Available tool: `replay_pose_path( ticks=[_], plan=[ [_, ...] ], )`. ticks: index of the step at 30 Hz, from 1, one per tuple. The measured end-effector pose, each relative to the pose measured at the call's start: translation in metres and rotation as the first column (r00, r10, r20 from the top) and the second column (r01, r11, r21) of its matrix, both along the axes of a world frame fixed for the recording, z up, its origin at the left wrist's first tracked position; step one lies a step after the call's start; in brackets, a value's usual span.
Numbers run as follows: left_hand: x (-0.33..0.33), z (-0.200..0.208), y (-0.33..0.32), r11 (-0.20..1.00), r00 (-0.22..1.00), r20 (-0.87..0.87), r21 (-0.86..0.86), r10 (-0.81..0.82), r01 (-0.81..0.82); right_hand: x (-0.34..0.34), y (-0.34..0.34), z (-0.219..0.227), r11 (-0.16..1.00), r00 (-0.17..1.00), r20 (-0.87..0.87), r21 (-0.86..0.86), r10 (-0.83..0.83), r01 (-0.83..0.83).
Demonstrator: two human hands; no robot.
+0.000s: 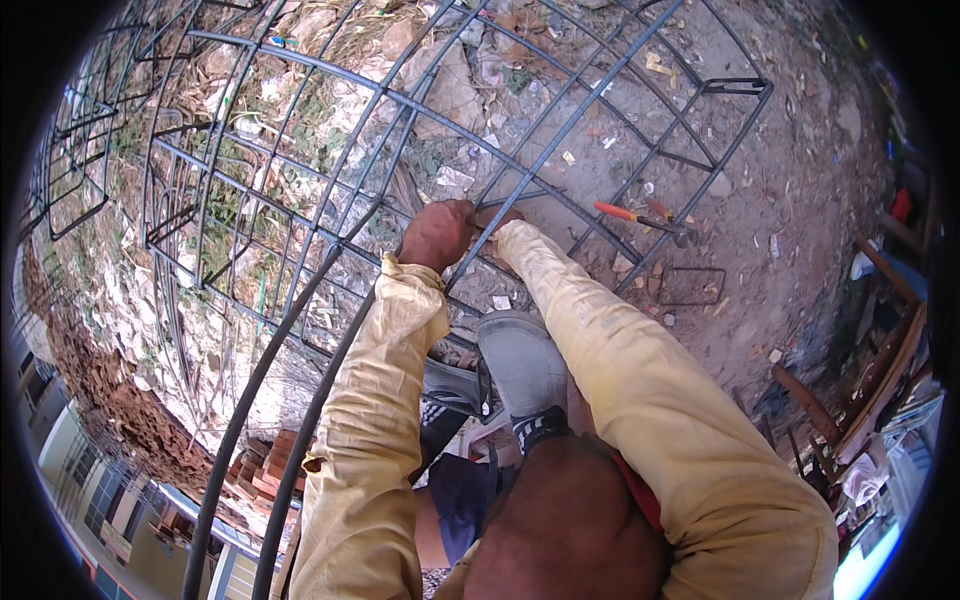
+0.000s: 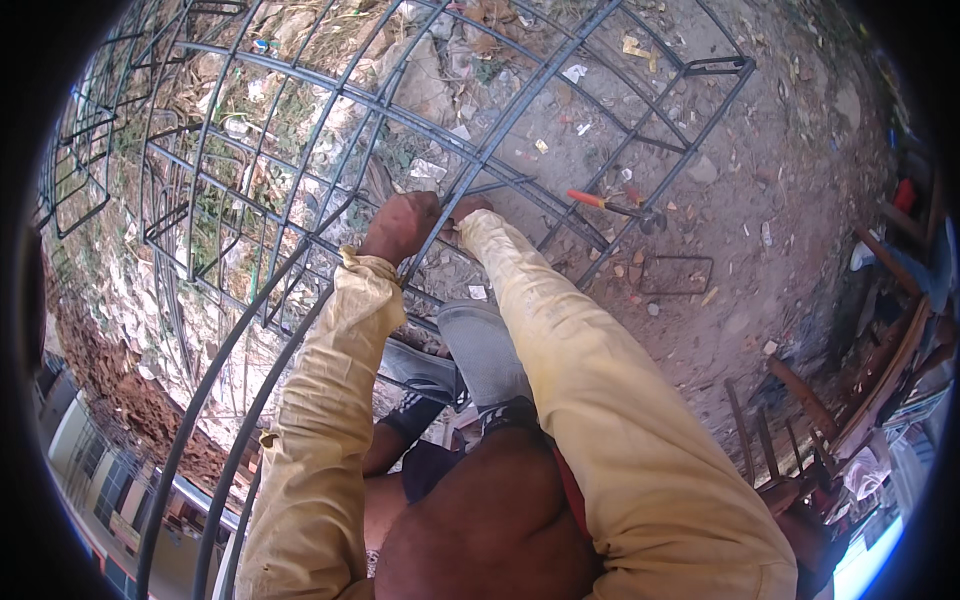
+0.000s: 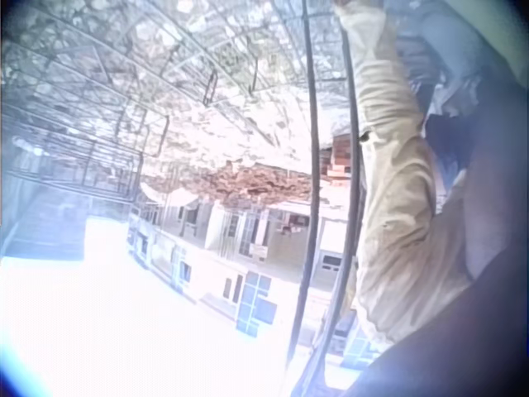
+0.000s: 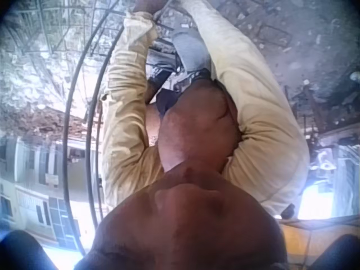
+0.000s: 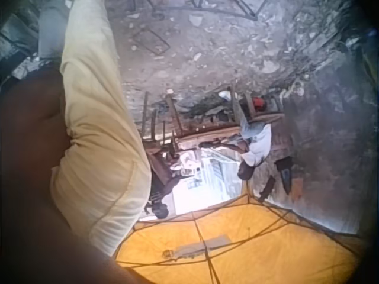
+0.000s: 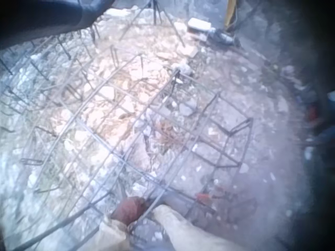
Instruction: The person assembles a rebar cage by positioning vertical rebar rods into a grid of horizontal rebar and securing the intersections with wire ties using pliers. The person repeatedly bends wire, wraps it around intersections, and twists it tight to fasten the structure.
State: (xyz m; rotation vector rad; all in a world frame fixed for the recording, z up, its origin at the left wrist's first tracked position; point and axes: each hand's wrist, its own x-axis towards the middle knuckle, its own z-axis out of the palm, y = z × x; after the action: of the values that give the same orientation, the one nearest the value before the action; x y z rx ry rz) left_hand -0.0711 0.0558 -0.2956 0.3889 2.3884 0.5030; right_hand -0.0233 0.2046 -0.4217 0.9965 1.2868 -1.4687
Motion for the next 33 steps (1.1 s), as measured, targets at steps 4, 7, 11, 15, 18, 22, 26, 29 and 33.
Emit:
replay_pose_path(
  ticks=[4, 7, 11, 15, 18, 22, 26, 29, 33],
  plan=[
    [-0.001, 0.023, 0.006, 0.980, 0.991, 0.063, -0.168, 0.118, -0.106, -0.014, 0.000, 0.008, 0.995, 0.990, 0.110, -0.041, -0.084, 0.089],
    [0.000, 0.021, 0.005, 0.953, 0.989, 0.002, -0.266, 0.149, -0.143, -0.024, -0.002, 0.009, 0.975, 0.963, 0.195, -0.089, -0.186, 0.206],
    [-0.003, 0.010, 0.002, 0.936, 0.991, -0.023, -0.324, 0.134, -0.134, -0.030, 0.003, 0.005, 0.959, 0.970, 0.170, -0.197, -0.172, 0.205],
    [-0.006, 0.004, 0.003, 0.934, 0.993, 0.056, -0.348, 0.105, -0.079, -0.033, 0.001, 0.016, 0.991, 0.999, 0.047, -0.129, -0.027, 0.033],
    [0.004, -0.009, 0.001, 0.911, 0.996, 0.057, -0.411, 0.075, -0.045, -0.050, -0.010, 0.055, 0.994, 0.989, 0.126, 0.067, 0.081, -0.090],
    [-0.014, -0.019, 0.007, 0.909, 0.965, 0.222, -0.415, 0.139, -0.035, -0.052, -0.007, 0.049, 0.926, 0.942, 0.113, 0.177, 0.316, -0.332],
    [-0.023, -0.045, 0.004, 0.925, 0.981, 0.113, -0.365, 0.159, -0.108, -0.055, -0.010, 0.029, 0.887, 0.907, 0.131, 0.193, 0.401, -0.420],
    [-0.013, -0.058, -0.006, 0.887, 0.994, 0.094, -0.462, 0.049, 0.000, -0.056, -0.018, 0.048, 0.897, 0.924, 0.119, 0.225, 0.363, -0.382],
    [-0.020, -0.067, 0.005, 0.887, 0.985, 0.172, -0.452, -0.012, 0.090, -0.054, -0.011, 0.041, 0.854, 0.901, 0.070, 0.292, 0.429, -0.430]
  ],
)
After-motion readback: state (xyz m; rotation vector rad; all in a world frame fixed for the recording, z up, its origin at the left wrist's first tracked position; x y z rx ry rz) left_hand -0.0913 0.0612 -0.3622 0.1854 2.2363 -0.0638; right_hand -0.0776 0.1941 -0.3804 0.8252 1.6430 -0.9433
